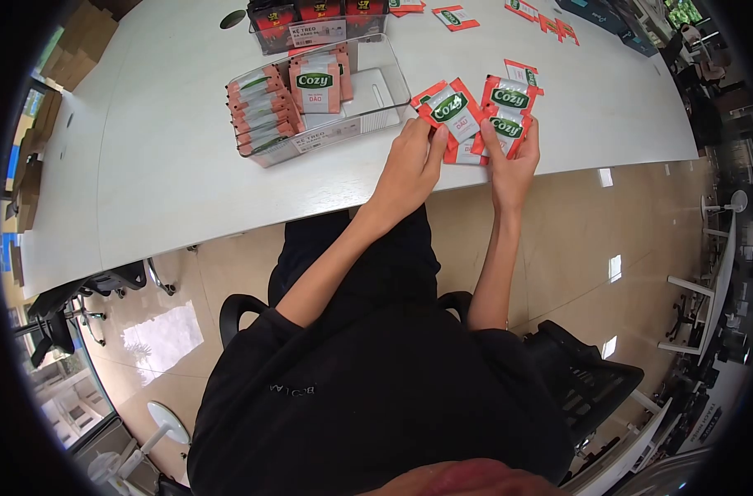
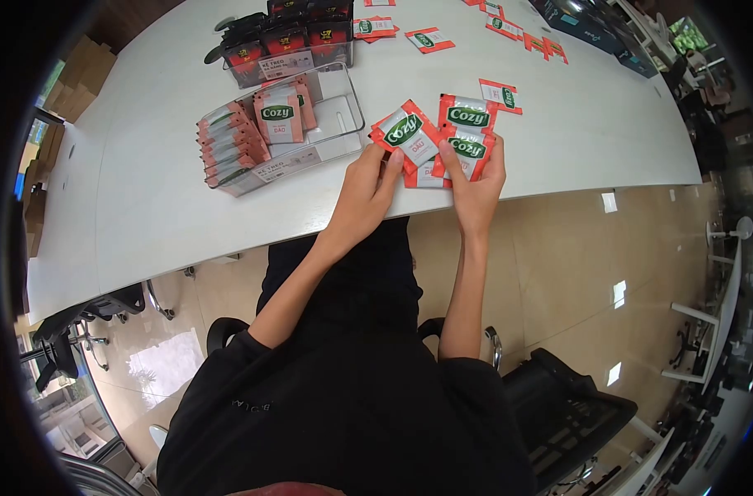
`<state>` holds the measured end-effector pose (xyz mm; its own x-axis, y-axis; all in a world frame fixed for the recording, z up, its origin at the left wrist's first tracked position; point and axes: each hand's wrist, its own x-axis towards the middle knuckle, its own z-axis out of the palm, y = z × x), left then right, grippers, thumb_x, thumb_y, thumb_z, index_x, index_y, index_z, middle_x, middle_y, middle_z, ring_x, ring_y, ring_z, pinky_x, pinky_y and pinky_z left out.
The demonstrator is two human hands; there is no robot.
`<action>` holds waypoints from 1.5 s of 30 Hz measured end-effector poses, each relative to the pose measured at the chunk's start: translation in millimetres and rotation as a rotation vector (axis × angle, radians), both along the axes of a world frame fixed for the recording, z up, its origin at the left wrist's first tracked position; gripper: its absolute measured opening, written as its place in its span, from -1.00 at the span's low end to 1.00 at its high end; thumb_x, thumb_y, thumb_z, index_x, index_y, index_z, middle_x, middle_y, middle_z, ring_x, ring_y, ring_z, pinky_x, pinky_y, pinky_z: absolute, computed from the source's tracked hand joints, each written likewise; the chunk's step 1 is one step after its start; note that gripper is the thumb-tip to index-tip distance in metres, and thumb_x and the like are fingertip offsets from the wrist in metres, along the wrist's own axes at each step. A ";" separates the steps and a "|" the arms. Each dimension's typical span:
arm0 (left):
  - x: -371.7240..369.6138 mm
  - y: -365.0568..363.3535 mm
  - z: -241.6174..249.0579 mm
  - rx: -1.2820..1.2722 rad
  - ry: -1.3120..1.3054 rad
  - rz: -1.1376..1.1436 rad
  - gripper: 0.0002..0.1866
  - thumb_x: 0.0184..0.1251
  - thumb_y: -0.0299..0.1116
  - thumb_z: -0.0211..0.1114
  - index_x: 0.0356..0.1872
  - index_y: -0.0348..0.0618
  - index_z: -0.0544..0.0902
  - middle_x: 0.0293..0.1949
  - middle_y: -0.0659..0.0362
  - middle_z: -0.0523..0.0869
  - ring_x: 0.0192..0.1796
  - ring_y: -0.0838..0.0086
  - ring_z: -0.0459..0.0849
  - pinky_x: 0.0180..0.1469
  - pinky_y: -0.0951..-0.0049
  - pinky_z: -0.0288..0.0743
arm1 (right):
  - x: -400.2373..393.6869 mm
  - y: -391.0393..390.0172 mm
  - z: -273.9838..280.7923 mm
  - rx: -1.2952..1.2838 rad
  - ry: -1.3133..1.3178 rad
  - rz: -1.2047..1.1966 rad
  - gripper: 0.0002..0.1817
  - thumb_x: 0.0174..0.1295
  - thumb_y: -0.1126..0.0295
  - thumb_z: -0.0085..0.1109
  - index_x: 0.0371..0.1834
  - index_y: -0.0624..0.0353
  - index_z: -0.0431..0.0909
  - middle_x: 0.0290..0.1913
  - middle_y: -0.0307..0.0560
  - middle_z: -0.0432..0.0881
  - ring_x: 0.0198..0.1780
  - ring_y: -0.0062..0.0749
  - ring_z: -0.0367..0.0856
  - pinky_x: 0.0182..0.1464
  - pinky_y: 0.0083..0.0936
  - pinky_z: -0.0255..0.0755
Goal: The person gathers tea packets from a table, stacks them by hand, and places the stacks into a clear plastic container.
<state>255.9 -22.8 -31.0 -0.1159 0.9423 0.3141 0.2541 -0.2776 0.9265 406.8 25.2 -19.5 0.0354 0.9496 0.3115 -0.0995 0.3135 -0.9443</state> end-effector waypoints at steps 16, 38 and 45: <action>-27.0 -39.1 3.8 0.368 0.169 0.191 -0.71 0.42 -0.64 0.23 0.11 -0.36 0.47 -0.09 -0.06 0.65 -0.07 0.11 0.68 -0.06 0.33 0.54 | -45.5 -32.5 -5.4 0.159 -0.224 0.431 -0.70 0.58 0.40 -0.10 0.28 0.23 0.36 0.11 -0.07 0.46 0.13 -0.37 0.43 0.33 -0.46 0.23; -35.6 -45.4 -0.9 0.089 0.151 0.224 -0.46 0.24 -0.59 0.46 0.19 -0.33 0.40 0.04 -0.09 0.63 0.11 0.11 0.71 0.19 0.28 0.57 | -50.1 -29.7 -4.2 0.094 -0.204 0.315 -0.31 0.21 0.62 0.39 0.38 0.24 0.26 0.24 0.07 0.53 0.26 -0.29 0.57 0.28 -0.39 0.49; -39.6 -44.9 3.9 0.197 0.275 0.275 -0.54 0.26 -0.67 0.34 0.19 -0.32 0.50 0.04 -0.08 0.54 0.10 0.03 0.59 0.12 0.16 0.50 | -48.8 -27.6 0.0 -0.042 -0.132 0.376 -0.30 0.16 0.65 0.42 0.36 0.26 0.29 0.20 0.07 0.53 0.23 -0.33 0.57 0.32 -0.39 0.49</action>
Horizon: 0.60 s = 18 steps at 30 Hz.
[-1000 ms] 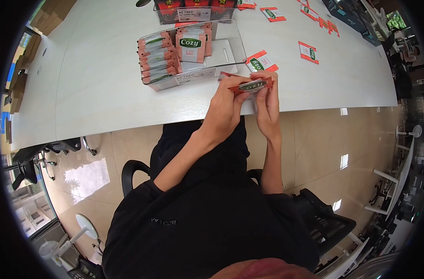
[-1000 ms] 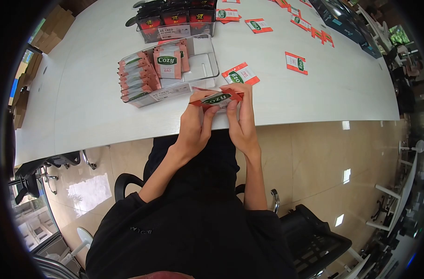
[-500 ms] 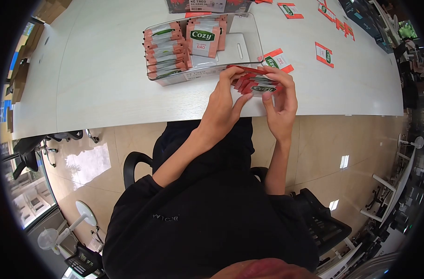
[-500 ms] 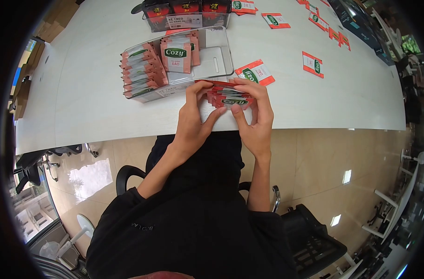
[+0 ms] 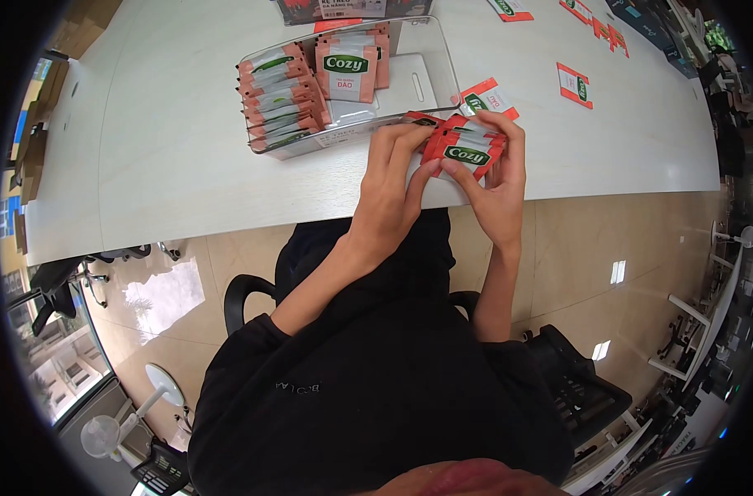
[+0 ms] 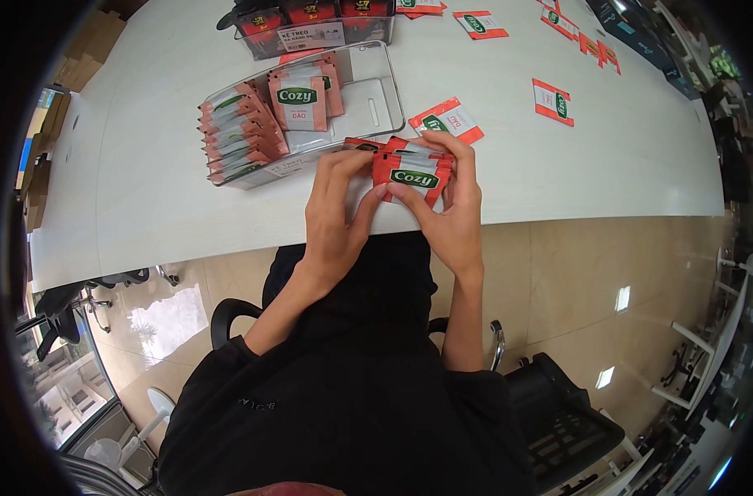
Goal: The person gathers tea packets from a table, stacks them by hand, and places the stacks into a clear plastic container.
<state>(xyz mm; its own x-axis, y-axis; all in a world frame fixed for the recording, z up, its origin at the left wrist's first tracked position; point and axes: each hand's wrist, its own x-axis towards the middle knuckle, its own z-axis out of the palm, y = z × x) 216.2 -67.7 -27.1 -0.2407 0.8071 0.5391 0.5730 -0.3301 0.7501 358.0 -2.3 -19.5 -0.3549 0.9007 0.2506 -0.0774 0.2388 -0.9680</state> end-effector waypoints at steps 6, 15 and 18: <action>2.3 0.8 1.0 0.042 0.136 0.092 -0.49 0.22 -0.63 0.42 0.22 -0.30 0.52 0.12 -0.06 0.53 0.13 0.08 0.53 0.17 0.23 0.47 | 2.3 -2.4 1.4 0.028 0.020 -0.068 -0.34 0.18 0.69 0.39 0.34 0.27 0.32 0.16 0.05 0.54 0.24 -0.37 0.55 0.32 -0.43 0.49; 3.8 4.2 -2.5 0.080 0.076 0.108 -0.47 0.29 -0.64 0.35 0.28 -0.36 0.44 0.13 -0.10 0.51 0.09 0.12 0.54 0.15 0.22 0.48 | 25.9 1.9 -2.5 0.008 0.093 -0.013 -0.57 0.26 0.69 0.31 0.10 0.21 0.34 0.11 -0.02 0.56 0.16 -0.48 0.51 0.27 -0.48 0.46; 3.2 4.2 2.3 0.081 0.095 0.108 -0.54 0.28 -0.64 0.35 0.22 -0.32 0.52 0.16 -0.09 0.49 0.11 0.10 0.53 0.14 0.22 0.48 | 35.4 4.5 -2.3 0.002 0.074 0.135 -0.58 0.25 0.71 0.30 0.07 0.20 0.34 0.09 -0.02 0.56 0.15 -0.48 0.51 0.26 -0.49 0.45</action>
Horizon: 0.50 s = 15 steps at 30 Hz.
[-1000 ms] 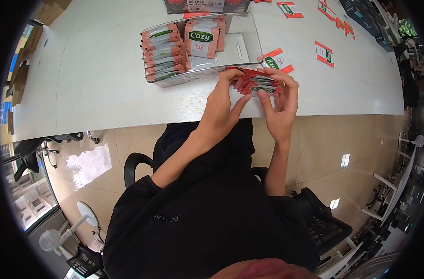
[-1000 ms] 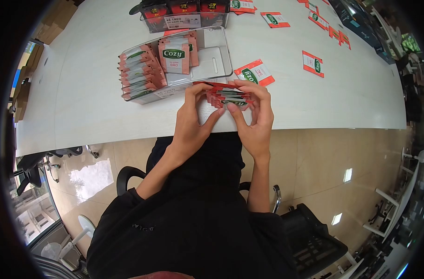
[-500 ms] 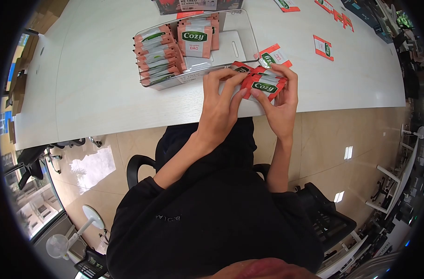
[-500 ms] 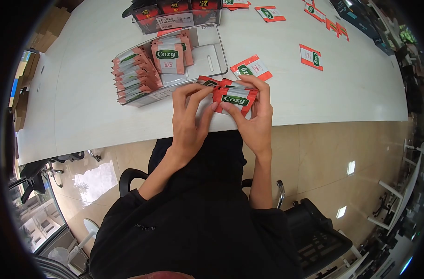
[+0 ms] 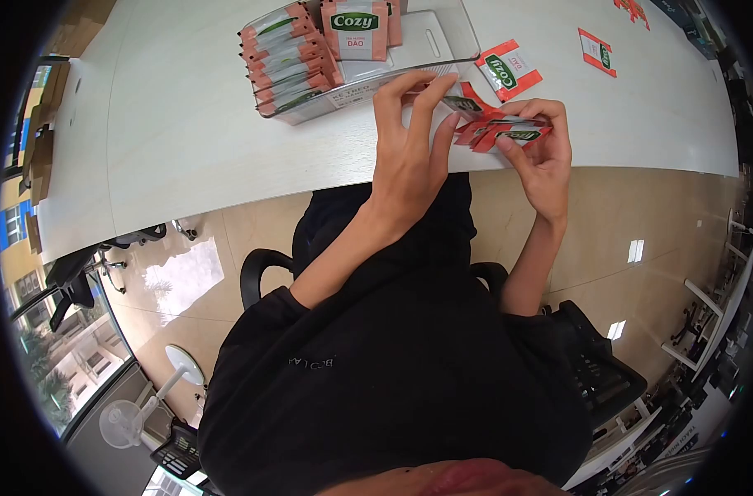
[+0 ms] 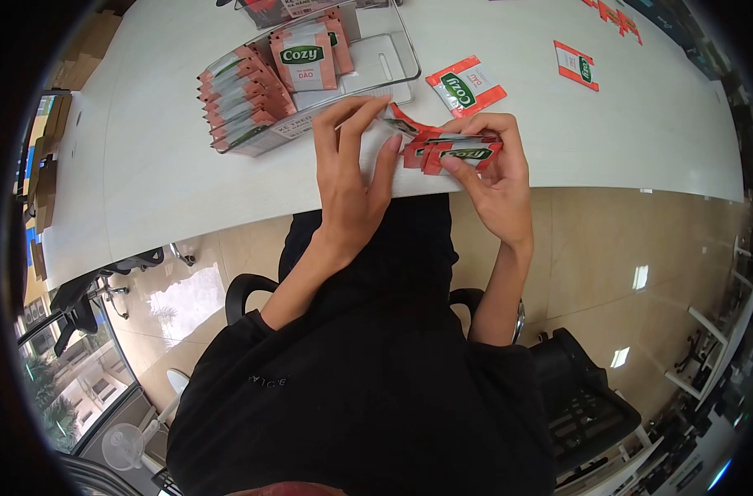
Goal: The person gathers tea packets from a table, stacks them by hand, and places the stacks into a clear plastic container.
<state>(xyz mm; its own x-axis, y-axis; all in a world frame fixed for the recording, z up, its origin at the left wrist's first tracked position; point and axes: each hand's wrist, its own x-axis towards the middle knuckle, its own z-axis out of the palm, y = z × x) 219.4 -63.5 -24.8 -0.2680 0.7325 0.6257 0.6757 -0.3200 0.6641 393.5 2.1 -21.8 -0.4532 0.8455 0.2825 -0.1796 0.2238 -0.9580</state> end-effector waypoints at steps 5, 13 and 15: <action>-2.2 -6.2 -6.2 -0.041 -0.255 -0.076 -0.73 0.33 -0.64 0.36 0.03 -0.34 0.60 -0.07 0.02 0.67 -0.04 0.32 0.71 0.08 0.40 0.59 | -5.5 1.8 0.7 -0.028 0.012 0.024 -0.57 0.23 0.73 0.30 0.06 0.17 0.34 0.08 -0.03 0.56 0.18 -0.45 0.51 0.26 -0.48 0.45; -4.1 -2.4 13.6 0.128 -0.483 -0.101 -0.77 0.19 -0.64 0.45 -0.15 -0.26 0.65 -0.26 0.10 0.77 -0.27 0.33 0.70 -0.19 0.46 0.57 | -28.3 -0.1 2.1 0.275 -0.129 -0.053 -0.45 0.14 0.75 0.34 0.12 0.18 0.29 0.09 0.02 0.60 0.13 -0.29 0.60 0.24 -0.38 0.48; -12.2 -0.3 16.8 0.087 -0.223 -0.109 -0.81 0.15 -0.61 0.48 -0.21 -0.23 0.70 -0.30 0.16 0.77 -0.28 0.34 0.64 -0.21 0.44 0.51 | -34.5 -2.9 -0.8 0.296 -0.130 -0.069 -0.43 0.14 0.74 0.35 0.14 0.18 0.26 0.07 0.03 0.62 0.10 -0.27 0.62 0.23 -0.36 0.49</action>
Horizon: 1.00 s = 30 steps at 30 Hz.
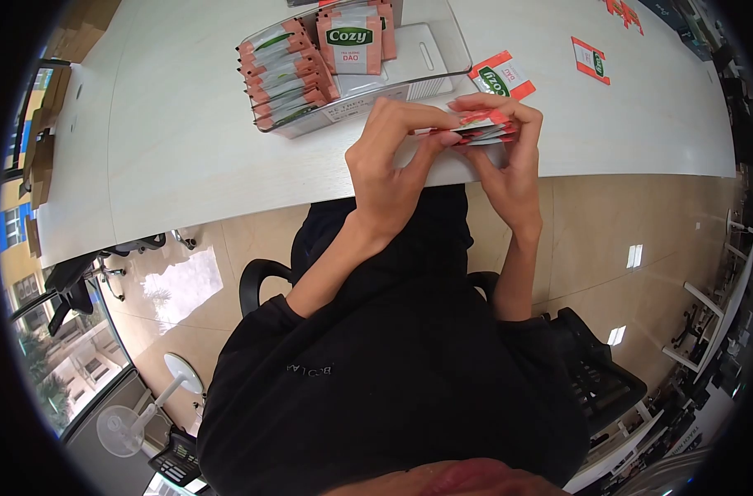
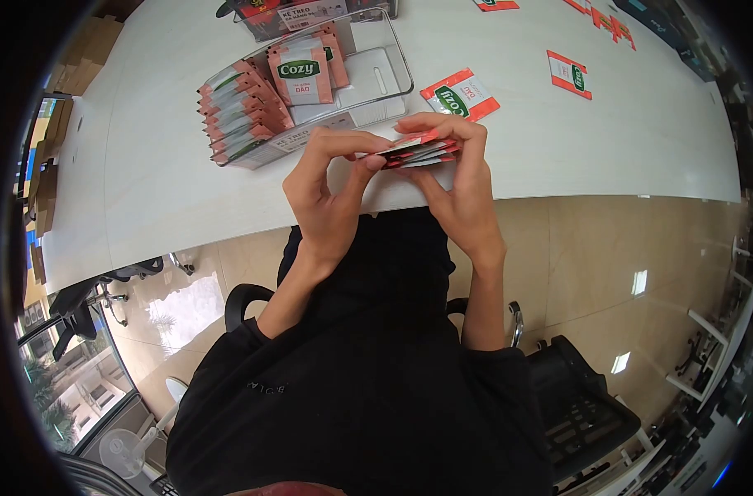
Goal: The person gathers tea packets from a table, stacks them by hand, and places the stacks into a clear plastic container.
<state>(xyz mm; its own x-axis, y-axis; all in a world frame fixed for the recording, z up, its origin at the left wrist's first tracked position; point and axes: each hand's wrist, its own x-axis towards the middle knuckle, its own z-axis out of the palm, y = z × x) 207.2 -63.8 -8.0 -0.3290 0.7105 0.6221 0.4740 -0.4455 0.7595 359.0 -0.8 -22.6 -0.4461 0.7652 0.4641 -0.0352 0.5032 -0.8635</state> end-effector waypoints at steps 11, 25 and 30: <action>-10.5 -14.2 -2.8 -0.155 0.138 -0.083 -0.70 0.44 -0.54 0.27 0.15 -0.31 0.58 -0.04 -0.01 0.69 -0.14 0.21 0.64 -0.02 0.33 0.50 | -14.1 -7.9 9.2 0.125 -0.326 -0.163 -0.41 0.13 0.45 0.49 0.21 0.26 0.41 -0.10 -0.03 0.63 0.00 -0.11 0.59 0.00 -0.27 0.49; -18.4 -35.4 -12.3 -0.336 0.259 -0.122 -0.52 0.30 -0.69 0.25 0.25 -0.45 0.40 -0.06 -0.09 0.57 -0.07 0.03 0.53 0.02 0.17 0.48 | 1.9 -15.0 20.6 0.076 -0.355 -0.026 -0.63 0.13 0.54 0.44 -0.01 0.28 0.54 -0.11 -0.05 0.56 -0.17 -0.20 0.58 -0.19 -0.37 0.48; -26.1 -39.5 17.7 -0.034 0.351 -0.055 -0.54 0.17 -0.80 0.29 0.13 -0.35 0.52 -0.07 0.05 0.64 -0.10 0.10 0.58 -0.05 0.24 0.51 | -0.8 -12.9 64.2 0.249 -0.257 0.038 -0.64 0.03 0.64 0.45 -0.07 0.26 0.61 -0.25 -0.11 0.59 -0.28 -0.34 0.56 -0.31 -0.46 0.43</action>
